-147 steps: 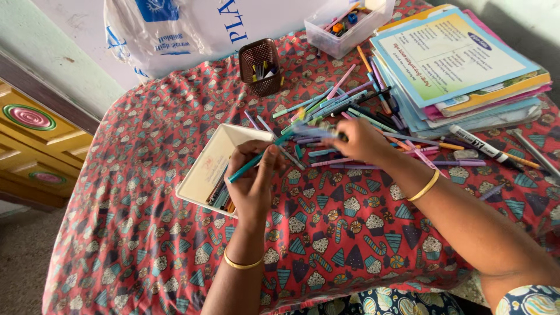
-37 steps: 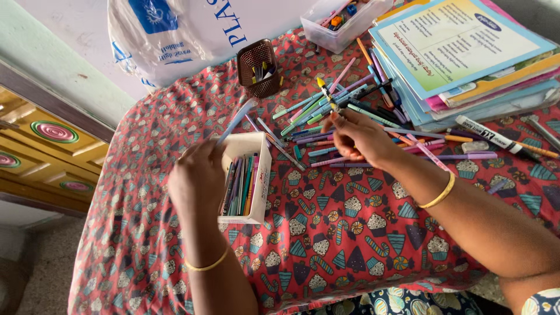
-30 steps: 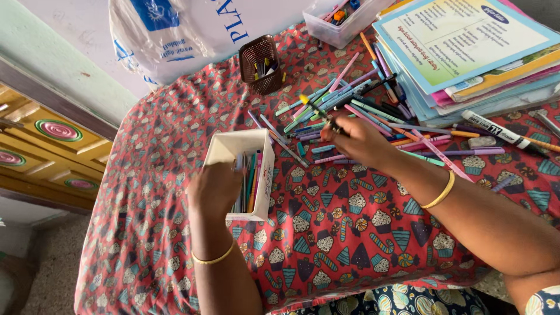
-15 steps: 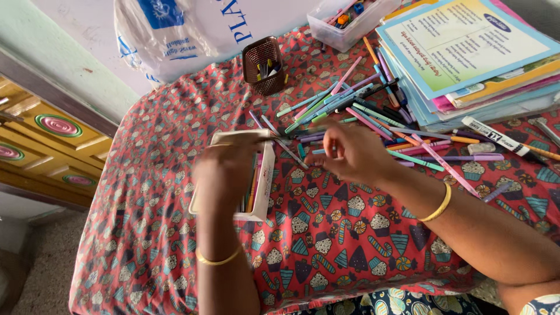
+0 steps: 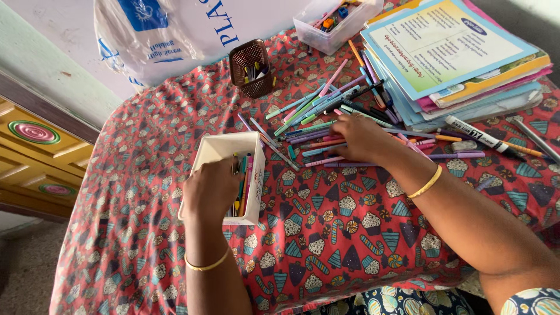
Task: The person picks up colored pens from a table and places them into a white plastic container. The person handles the pens one at a time, transferring them from a scattered pile on the table into the container.
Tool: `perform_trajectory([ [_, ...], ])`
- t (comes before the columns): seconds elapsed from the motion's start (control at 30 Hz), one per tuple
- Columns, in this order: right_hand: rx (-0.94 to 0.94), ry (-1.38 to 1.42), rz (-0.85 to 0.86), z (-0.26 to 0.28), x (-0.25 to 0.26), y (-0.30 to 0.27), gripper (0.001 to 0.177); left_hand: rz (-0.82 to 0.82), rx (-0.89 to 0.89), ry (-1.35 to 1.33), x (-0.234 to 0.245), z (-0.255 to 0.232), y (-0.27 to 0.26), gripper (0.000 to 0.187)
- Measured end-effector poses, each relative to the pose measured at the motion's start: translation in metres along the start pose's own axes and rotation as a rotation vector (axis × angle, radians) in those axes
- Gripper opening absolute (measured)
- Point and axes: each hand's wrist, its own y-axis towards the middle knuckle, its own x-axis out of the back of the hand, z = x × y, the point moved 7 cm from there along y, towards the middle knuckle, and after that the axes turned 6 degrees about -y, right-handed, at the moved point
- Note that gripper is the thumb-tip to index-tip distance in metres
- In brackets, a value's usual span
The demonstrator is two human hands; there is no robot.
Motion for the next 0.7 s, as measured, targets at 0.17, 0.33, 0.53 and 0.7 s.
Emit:
perform_trajectory([
  [0.17, 0.200, 0.011, 0.027, -0.004, -0.002, -0.001, 0.053, -0.593, -0.627, -0.352, 0.014, -0.068, -0.038, 0.017],
  [0.33, 0.171, 0.086, 0.308, -0.033, -0.016, -0.002, 0.034, -0.362, -0.830, -0.254, -0.067, -0.140, -0.041, 0.029],
  [0.53, 0.367, 0.182, 0.248, -0.028, -0.004, -0.008, 0.045, -0.187, -0.767, -0.106, -0.117, -0.151, -0.012, 0.025],
  [0.7, 0.191, 0.182, 0.106, -0.025, 0.005, 0.002, 0.019, 0.009, -0.649, 0.024, -0.122, -0.136, -0.007, 0.013],
])
